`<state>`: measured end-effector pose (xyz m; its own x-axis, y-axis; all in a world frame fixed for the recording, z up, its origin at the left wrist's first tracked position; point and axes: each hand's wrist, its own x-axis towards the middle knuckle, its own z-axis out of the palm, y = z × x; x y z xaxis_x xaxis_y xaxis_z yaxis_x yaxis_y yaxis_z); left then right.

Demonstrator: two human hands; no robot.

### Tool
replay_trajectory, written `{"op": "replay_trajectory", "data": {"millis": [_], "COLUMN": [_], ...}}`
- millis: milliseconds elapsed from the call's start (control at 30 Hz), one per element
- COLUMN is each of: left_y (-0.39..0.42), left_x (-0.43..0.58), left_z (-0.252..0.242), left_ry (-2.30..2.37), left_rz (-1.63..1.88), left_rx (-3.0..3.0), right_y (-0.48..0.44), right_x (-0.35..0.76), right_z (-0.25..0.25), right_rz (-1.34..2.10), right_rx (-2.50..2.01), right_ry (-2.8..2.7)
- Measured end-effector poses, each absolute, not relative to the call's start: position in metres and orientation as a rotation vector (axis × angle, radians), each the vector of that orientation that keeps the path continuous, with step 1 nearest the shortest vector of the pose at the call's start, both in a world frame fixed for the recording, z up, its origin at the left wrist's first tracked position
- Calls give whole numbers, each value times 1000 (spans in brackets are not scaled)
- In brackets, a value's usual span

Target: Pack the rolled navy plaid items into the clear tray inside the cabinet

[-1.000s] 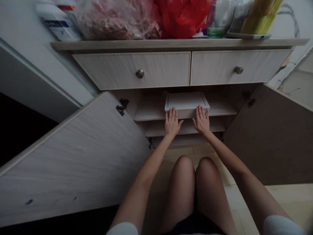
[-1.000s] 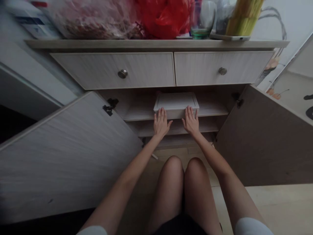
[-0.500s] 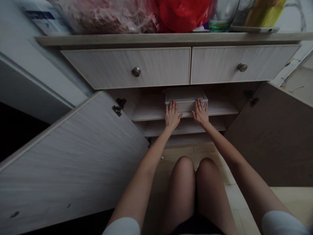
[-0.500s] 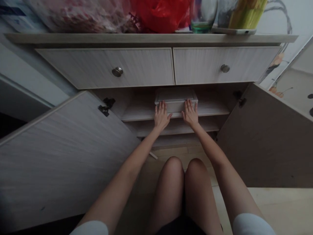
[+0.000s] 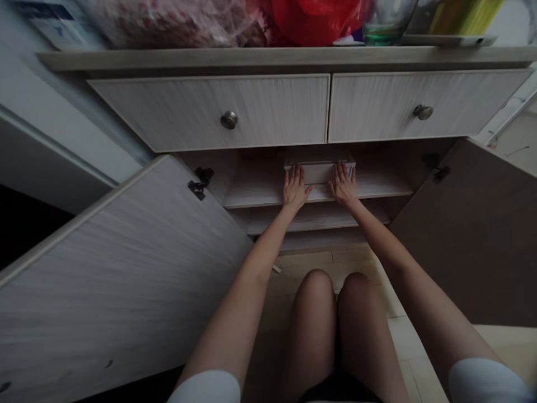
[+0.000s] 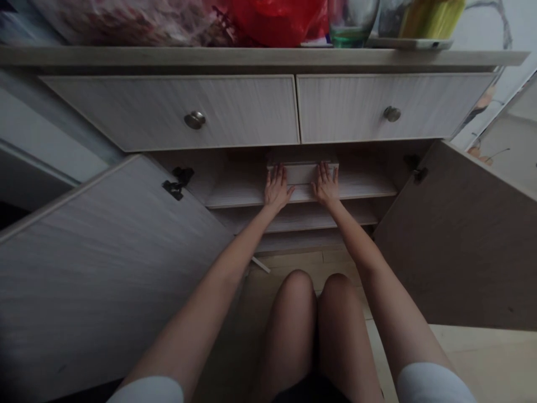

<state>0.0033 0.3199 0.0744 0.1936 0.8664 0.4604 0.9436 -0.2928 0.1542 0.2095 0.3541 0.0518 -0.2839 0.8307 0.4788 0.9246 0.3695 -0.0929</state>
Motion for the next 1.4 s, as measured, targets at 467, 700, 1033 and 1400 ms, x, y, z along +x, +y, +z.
{"op": "replay_trajectory", "data": {"millis": [467,700,1033,1400], "left_y": [347,356,354,212], "left_x": [-2,-2,1,-34], "left_z": [77,77,85,68], "left_ry": [-1760,-1767,-1800,-1611], "left_rz": [-748,-745,-699,-1546], "left_rx": [-2346,-2349,-2349,-2025], "right_y": [386,392,379,217], "right_x": [210,209,202,288], "right_z": [52,57,76,89], "right_rz": [-200,-208,-72,-12], "right_rx": [-1485,-1502,-1517,-1104], "right_ry": [-2195,-2216,-2170,-1541]}}
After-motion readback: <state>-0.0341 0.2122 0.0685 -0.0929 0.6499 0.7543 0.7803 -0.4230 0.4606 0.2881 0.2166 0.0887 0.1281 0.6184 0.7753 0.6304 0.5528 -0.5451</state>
